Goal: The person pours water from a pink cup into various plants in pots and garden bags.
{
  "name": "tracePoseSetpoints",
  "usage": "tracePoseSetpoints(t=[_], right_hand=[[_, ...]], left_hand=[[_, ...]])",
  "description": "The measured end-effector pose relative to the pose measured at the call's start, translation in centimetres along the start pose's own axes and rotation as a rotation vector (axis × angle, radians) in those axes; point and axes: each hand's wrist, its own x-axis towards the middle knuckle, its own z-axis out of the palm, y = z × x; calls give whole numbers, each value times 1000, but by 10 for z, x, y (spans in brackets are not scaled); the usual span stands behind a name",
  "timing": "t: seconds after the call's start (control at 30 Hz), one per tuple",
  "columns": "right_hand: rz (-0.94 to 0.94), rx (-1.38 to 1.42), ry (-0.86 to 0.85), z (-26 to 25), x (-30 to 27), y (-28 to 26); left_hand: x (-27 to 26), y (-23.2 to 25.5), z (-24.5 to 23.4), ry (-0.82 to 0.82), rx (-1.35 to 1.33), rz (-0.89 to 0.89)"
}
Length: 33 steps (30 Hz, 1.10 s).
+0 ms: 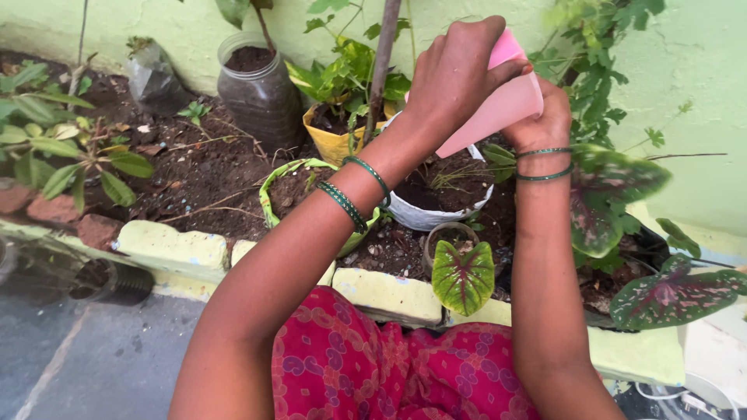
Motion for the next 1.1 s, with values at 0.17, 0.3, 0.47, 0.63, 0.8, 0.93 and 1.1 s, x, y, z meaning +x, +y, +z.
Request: tracePoseSetpoints(t=[0.17,0.3,0.47,0.63,0.8,0.93,1.1], right_hand=[[44,-14,-37,9,6,26],[104,-4,-41,14,15,46],[158,-25,-10,14,27,66],[195,-54,2,21,33,94],[234,-45,62,38,37,123],[277,-57,54,47,40,151],[360,-22,33,54,58,185]], left_hand=[[-6,-8,-23,-18,35,-57],[-14,-17,-39,13,54,-57],[-27,-27,-58,115,116,-9],[-36,-30,-85,64,133,-121],[-49,-36,-110,52,123,-198],[-61,-45,-126,59,142,-280],[-69,-58,-150,123,199,-251]])
